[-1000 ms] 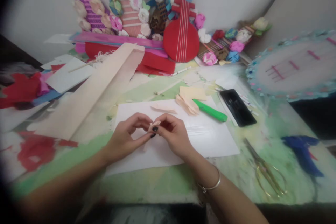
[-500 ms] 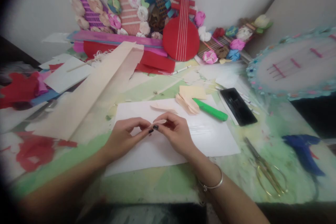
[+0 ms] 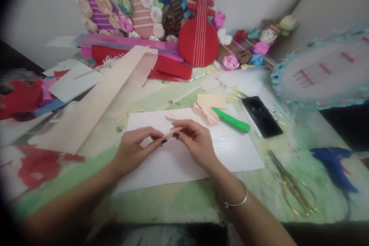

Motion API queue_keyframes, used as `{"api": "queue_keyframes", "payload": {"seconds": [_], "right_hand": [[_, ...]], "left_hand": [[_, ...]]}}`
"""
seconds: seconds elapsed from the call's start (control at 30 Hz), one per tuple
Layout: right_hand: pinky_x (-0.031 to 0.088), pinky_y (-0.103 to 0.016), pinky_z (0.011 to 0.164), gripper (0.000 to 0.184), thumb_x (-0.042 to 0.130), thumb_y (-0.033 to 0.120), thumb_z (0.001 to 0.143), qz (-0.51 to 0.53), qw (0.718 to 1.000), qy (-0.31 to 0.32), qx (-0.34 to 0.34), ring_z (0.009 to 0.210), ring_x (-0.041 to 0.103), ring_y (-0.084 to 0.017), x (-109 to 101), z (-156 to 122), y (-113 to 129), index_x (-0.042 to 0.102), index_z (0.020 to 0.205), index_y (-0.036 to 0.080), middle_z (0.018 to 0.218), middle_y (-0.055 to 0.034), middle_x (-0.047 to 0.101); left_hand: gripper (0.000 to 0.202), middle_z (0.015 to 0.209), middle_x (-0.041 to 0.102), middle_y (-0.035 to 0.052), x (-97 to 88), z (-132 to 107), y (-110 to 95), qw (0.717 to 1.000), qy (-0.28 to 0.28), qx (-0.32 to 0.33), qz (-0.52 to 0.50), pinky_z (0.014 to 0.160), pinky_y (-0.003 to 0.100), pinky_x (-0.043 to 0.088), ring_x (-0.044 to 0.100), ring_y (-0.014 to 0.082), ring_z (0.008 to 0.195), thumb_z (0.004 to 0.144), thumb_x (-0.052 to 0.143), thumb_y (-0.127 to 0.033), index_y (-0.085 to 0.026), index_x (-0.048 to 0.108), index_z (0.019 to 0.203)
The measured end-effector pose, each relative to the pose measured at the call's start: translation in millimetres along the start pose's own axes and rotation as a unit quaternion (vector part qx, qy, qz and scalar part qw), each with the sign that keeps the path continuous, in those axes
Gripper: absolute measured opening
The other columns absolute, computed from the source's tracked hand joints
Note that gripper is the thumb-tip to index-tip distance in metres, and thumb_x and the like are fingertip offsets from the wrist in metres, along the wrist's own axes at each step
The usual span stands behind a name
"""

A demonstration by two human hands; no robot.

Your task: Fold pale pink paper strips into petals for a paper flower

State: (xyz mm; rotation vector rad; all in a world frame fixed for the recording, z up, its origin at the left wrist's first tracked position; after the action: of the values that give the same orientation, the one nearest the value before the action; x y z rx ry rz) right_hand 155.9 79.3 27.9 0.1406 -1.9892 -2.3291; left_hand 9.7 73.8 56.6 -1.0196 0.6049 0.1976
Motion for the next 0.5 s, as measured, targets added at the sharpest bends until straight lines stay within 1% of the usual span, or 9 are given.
{"api": "queue_keyframes", "payload": {"seconds": [0.07,0.2,0.27,0.4,0.5], "right_hand": [[0.055,-0.032,0.075,0.016,0.067,0.019,0.08,-0.012,1.0,-0.011,-0.02,0.08,0.066,-0.015,-2.1,-0.8,4.2,0.067,0.097,0.022,0.093,-0.0035,0.069],[0.056,-0.034,0.076,0.007,0.066,0.019,0.081,-0.037,0.998,-0.019,-0.043,0.083,0.066,-0.017,-4.3,-2.1,8.4,0.067,0.088,0.021,0.089,-0.0034,0.069],[0.056,-0.034,0.075,0.004,0.067,0.019,0.081,-0.041,0.998,-0.017,-0.041,0.082,0.066,-0.017,-4.7,-2.0,8.3,0.068,0.084,0.021,0.087,-0.0033,0.069],[0.055,-0.03,0.067,0.001,0.068,0.019,0.079,-0.031,0.999,-0.008,-0.019,0.07,0.064,-0.013,-4.1,-1.7,6.4,0.067,0.081,0.019,0.082,-0.0024,0.068],[0.054,-0.028,0.065,0.002,0.067,0.021,0.08,-0.022,1.0,-0.001,-0.012,0.069,0.064,-0.013,-2.9,-2.0,6.8,0.066,0.081,0.019,0.079,-0.0023,0.068]], "left_hand": [[0.004,0.075,0.069,0.0005,-0.2,0.3,0.0,1.0,-0.001,-0.001,-0.001,0.064,0.023,0.047,0.063,0.0125,0.067,0.082,0.063,-0.015,-0.017,0.066,0.081],[0.004,0.073,0.069,0.0004,-0.5,0.2,0.3,1.0,0.0,-0.006,0.0,0.062,0.023,0.047,0.063,0.0126,0.066,0.082,0.063,-0.015,-0.017,0.066,0.08],[0.003,0.073,0.069,0.0003,-0.9,-0.2,0.2,1.0,-0.001,-0.005,0.002,0.062,0.024,0.048,0.063,0.0129,0.066,0.082,0.064,-0.016,-0.018,0.066,0.08],[0.004,0.071,0.069,0.0,-1.1,-0.4,2.6,1.0,-0.002,-0.012,-0.001,0.062,0.023,0.048,0.062,0.0127,0.065,0.082,0.064,-0.019,-0.018,0.066,0.079],[0.005,0.071,0.069,-0.0002,-0.6,0.2,5.8,1.0,0.003,-0.026,-0.006,0.062,0.024,0.048,0.062,0.0129,0.065,0.083,0.064,-0.02,-0.019,0.066,0.079]]}}
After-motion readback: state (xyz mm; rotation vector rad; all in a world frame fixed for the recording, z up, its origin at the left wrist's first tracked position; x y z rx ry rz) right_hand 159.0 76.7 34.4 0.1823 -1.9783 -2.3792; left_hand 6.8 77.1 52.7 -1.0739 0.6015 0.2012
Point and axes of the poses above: each hand's wrist, its own z-axis towards the middle knuckle, its own x-axis out of the palm, y = z × x, the point moved 9 cm from there along z, towards the middle knuckle
